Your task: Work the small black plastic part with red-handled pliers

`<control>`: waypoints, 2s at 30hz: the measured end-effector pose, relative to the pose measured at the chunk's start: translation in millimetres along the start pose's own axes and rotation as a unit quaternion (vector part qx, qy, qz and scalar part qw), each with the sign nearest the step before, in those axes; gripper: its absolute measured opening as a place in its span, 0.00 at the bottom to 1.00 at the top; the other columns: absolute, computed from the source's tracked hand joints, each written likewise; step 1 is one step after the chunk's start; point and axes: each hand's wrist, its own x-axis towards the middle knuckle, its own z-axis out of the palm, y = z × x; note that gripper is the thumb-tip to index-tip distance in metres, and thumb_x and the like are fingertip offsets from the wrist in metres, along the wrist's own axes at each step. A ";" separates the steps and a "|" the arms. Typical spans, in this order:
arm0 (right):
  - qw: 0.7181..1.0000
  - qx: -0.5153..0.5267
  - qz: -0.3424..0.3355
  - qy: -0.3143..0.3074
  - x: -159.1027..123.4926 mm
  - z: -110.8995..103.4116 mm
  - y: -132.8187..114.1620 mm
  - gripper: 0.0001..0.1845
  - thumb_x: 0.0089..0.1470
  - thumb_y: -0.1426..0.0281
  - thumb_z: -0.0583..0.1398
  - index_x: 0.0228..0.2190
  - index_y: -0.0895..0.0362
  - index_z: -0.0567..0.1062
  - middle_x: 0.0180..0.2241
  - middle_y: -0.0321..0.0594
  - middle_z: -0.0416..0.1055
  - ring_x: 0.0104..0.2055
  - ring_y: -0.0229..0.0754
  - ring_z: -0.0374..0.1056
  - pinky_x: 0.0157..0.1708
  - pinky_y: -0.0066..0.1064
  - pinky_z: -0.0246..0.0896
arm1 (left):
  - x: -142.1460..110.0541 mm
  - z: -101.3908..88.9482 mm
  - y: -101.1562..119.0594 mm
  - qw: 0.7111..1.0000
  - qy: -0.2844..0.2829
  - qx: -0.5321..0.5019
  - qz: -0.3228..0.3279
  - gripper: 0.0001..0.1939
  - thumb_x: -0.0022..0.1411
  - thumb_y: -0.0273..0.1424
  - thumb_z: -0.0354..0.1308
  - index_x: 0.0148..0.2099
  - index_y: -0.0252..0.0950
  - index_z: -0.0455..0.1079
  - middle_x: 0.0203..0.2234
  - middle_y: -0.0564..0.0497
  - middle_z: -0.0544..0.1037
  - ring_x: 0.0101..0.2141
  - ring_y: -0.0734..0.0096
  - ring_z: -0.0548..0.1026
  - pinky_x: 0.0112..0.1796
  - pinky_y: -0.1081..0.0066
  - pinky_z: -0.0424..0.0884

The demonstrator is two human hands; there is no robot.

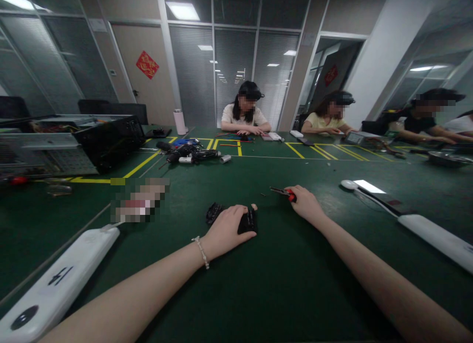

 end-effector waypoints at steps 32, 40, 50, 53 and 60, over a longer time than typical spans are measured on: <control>1.000 0.001 -0.011 -0.027 -1.7 -3.1 1.6 0.18 0.44 0.76 0.53 0.40 0.57 0.68 0.40 0.45 0.64 0.40 0.43 0.63 0.39 0.34 0.57 | 40.2 -87.4 -101.0 0.978 0.052 0.059 -0.191 0.29 0.51 0.46 0.54 0.51 0.33 0.60 0.48 0.42 0.67 0.46 0.57 0.67 0.45 0.65 0.62; 0.999 0.018 -0.021 -0.016 -3.0 -2.4 2.9 0.18 0.44 0.76 0.52 0.40 0.56 0.68 0.40 0.44 0.64 0.41 0.44 0.62 0.41 0.36 0.57 | 34.6 -77.6 -131.0 0.971 0.008 0.065 -0.231 0.37 0.42 0.48 0.59 0.53 0.38 0.58 0.51 0.46 0.65 0.51 0.55 0.62 0.48 0.65 0.60; 0.999 0.024 -0.018 -0.014 -1.8 0.3 5.6 0.18 0.43 0.75 0.53 0.40 0.56 0.68 0.40 0.44 0.64 0.41 0.45 0.63 0.39 0.37 0.59 | 30.3 -81.2 -120.1 0.973 -0.015 0.047 -0.226 0.44 0.43 0.48 0.59 0.59 0.36 0.48 0.57 0.43 0.56 0.55 0.54 0.57 0.51 0.63 0.55; 0.999 0.019 -0.019 -0.017 -1.9 -0.5 5.1 0.18 0.43 0.75 0.53 0.39 0.56 0.68 0.40 0.44 0.64 0.41 0.45 0.63 0.39 0.37 0.59 | 24.3 -90.1 -104.7 0.978 0.007 0.036 -0.204 0.40 0.52 0.48 0.51 0.60 0.32 0.45 0.58 0.40 0.50 0.56 0.56 0.53 0.52 0.65 0.53; 0.999 0.010 -0.027 -0.023 -1.8 -1.4 4.4 0.19 0.43 0.77 0.52 0.40 0.57 0.68 0.40 0.45 0.64 0.41 0.44 0.62 0.40 0.35 0.57 | -9.0 -91.7 -52.0 0.984 -0.164 -0.011 -0.071 0.40 0.47 0.47 0.58 0.59 0.44 0.48 0.57 0.47 0.53 0.52 0.57 0.61 0.48 0.64 0.60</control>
